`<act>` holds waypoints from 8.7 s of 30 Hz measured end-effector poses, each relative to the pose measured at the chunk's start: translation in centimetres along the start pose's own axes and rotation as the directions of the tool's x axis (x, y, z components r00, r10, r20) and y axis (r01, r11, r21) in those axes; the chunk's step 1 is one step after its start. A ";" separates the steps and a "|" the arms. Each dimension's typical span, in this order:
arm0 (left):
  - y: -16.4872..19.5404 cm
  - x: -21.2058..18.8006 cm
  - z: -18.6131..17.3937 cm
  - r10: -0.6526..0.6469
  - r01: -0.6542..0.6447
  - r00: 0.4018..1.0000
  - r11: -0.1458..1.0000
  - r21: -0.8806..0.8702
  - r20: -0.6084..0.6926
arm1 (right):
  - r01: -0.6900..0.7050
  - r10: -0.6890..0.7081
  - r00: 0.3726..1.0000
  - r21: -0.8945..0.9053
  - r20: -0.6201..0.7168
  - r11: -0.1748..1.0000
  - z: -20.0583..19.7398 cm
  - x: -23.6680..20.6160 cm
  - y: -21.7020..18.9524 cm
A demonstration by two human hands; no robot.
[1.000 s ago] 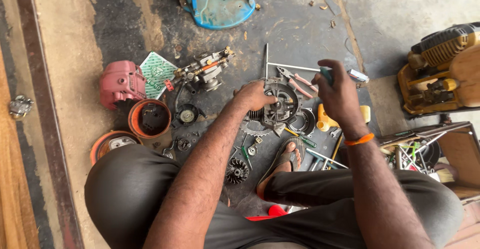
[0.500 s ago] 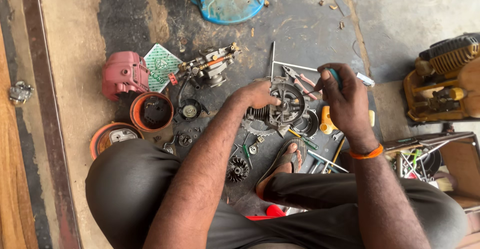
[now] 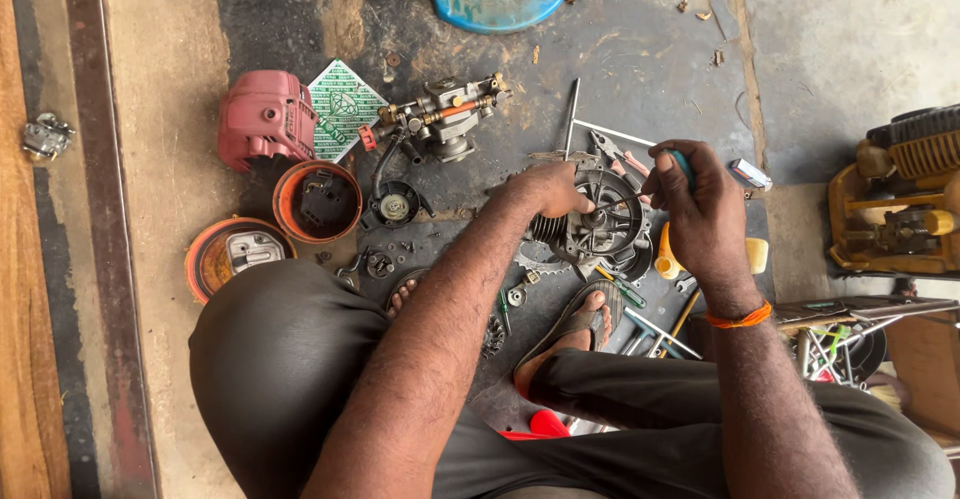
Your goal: The person sits on the floor of a repair workshop working on a disassembled brush cutter engine. They handle the engine crankcase, flywheel and cooling fins, use a screwdriver on the assembly, reposition parts, and pick up small components from the parts-strewn floor while working on the engine.
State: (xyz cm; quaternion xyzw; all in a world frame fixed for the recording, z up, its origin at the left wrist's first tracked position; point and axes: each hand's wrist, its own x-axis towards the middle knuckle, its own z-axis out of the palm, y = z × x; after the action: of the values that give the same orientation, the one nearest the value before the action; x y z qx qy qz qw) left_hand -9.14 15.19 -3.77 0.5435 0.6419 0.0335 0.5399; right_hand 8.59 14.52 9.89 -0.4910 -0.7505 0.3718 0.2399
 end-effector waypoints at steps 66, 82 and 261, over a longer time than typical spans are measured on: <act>-1.5 0.7 0.9 0.004 -0.004 0.999 1.000 0.012 -0.044 | 0.135 -0.155 0.984 -0.212 -0.083 0.968 1.3 -1.4 -3.5; 0.5 0.0 0.7 -0.049 0.050 0.998 0.999 0.015 -0.027 | 0.197 -0.182 0.980 -0.324 0.077 0.925 1.4 -0.3 -4.9; 5.4 -6.0 -1.7 -0.155 -0.017 0.970 0.721 0.693 0.186 | -0.423 0.347 0.901 0.704 0.260 0.570 -3.6 -9.5 12.8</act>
State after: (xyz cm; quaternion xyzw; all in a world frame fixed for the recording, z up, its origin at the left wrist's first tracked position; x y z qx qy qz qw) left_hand -7.83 13.92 4.22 0.6807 0.5610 -0.2908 0.3706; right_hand 22.14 10.07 2.00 -0.4824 -0.4160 0.7111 0.2975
